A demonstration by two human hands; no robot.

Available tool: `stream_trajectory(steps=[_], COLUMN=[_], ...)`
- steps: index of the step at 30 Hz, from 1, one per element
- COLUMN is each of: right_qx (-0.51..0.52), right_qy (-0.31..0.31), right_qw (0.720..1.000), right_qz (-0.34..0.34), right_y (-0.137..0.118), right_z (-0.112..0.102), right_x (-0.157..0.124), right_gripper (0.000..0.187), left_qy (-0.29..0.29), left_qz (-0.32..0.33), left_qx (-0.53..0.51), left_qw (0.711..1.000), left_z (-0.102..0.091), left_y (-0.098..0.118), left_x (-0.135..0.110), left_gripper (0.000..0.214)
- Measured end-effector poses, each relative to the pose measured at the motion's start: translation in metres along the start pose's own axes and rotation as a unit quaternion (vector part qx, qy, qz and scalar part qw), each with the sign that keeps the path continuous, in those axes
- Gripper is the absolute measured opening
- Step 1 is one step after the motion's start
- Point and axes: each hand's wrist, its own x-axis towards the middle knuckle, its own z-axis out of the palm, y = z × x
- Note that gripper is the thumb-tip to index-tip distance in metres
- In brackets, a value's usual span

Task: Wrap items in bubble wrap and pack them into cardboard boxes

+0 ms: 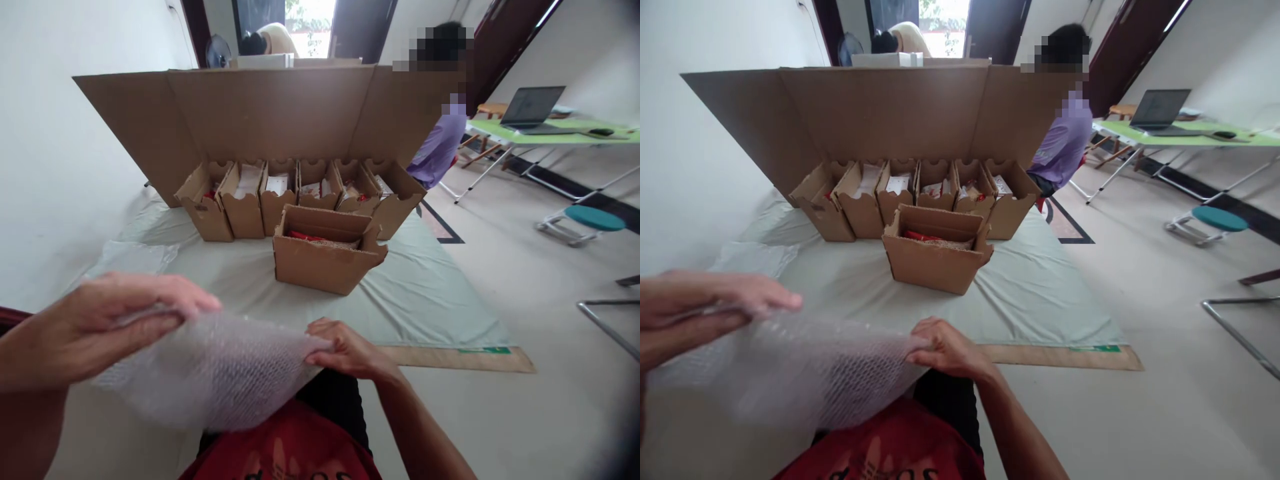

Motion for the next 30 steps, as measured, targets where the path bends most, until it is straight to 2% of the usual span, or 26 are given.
stream_trajectory(steps=[2,5,7,9,12,17,19,21,25,30], right_qx=[-0.039,-0.139,-0.206,-0.258,-0.288,-0.288,-0.283,-0.269,-0.249,-0.18], right_qy=[0.086,0.231,0.275,0.28,0.241,0.182,0.168,0.167,0.213,0.253], right_qw=[0.995,0.961,0.938,0.924,0.926,0.933,0.932,0.934,0.927,0.925], right_qz=[0.029,0.055,0.045,0.027,0.024,0.116,0.149,0.168,0.182,0.218], right_y=[-0.009,-0.037,-0.057,-0.07,-0.065,-0.009,0.011,0.024,0.032,0.037], right_z=[-0.021,-0.055,-0.069,-0.073,-0.059,-0.013,0.003,0.013,0.016,0.013], right_x=[-0.018,-0.045,-0.061,-0.075,-0.091,-0.107,-0.113,-0.119,-0.132,-0.141], right_gripper=[0.04,0.022,0.014,0.011,0.014,0.014,0.015,0.016,0.015,0.01], left_qy=[0.008,0.074,0.083,0.067,0.028,-0.041,-0.045,-0.046,-0.052,-0.108], left_qz=[0.004,0.026,0.049,0.08,0.104,0.033,0.026,0.035,0.051,0.048], left_qx=[0.024,0.034,0.008,-0.019,-0.032,-0.039,-0.04,-0.04,-0.019,0.002], left_qw=[1.0,0.996,0.995,0.994,0.994,0.998,0.998,0.998,0.997,0.993], left_z=[0.002,0.016,0.026,0.04,0.072,0.147,0.166,0.174,0.169,0.167], left_y=[0.006,0.016,0.018,0.011,-0.02,-0.089,-0.107,-0.117,-0.127,-0.141], left_x=[0.017,0.025,0.017,0.001,-0.023,-0.048,-0.054,-0.057,-0.06,-0.058], left_gripper=[0.02,0.018,0.016,0.026,0.032,0.021,0.02,0.018,0.013,0.023])
